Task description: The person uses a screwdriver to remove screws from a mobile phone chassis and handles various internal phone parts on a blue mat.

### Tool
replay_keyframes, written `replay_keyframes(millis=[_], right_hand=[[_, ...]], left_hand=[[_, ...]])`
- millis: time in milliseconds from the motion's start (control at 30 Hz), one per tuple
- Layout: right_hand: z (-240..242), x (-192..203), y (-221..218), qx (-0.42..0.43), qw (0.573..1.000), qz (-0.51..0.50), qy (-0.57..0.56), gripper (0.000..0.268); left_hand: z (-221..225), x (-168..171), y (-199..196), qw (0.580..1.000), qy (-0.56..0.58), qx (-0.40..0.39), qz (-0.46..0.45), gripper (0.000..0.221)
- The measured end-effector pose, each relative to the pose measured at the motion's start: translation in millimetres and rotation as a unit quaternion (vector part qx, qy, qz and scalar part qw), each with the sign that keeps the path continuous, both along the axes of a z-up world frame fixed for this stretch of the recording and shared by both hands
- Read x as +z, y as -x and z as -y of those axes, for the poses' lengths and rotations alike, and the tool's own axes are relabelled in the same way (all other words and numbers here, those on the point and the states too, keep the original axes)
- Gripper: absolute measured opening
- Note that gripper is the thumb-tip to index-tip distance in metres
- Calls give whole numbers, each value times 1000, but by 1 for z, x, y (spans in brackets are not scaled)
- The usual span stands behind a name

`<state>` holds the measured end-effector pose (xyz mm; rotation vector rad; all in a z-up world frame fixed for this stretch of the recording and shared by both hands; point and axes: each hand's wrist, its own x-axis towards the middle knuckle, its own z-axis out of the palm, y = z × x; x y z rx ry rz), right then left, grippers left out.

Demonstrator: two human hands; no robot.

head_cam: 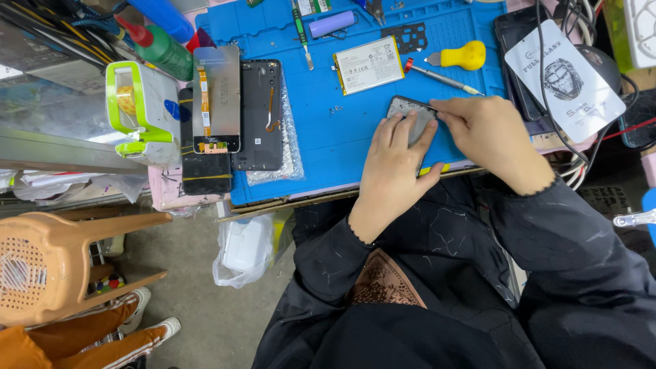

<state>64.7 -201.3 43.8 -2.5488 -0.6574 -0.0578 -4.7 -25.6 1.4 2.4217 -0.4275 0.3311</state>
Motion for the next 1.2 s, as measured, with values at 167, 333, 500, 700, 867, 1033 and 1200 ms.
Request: replay_keyframes(millis=[167,333,500,700,867,1033,1200], right_hand=[[-4,0,3,-10,1000,4,1,24],[-14,-4,-2,7,999,34,14,25],[0,9,2,2,999,5,32,23],[-15,-5,-8,44,997,50,36,25],[-1,3,-3,22,998,40,51,24],[-7,1,-5,17,998,29,55,22],[3,1,0,12,1000,9,3,23]], left_hand=[[-1,-1,1,1000,4,3,6,64],[-1,0,0,1000,8,0,7,63],[-2,0,1,1000,15,-3,15,64],[-1,2,1,1000,15,5,15,64],[-1,2,0,1000,19,0,9,65],[0,-1,1,1000,11,5,15,66],[0,1,1,1000,10,6,7,66]])
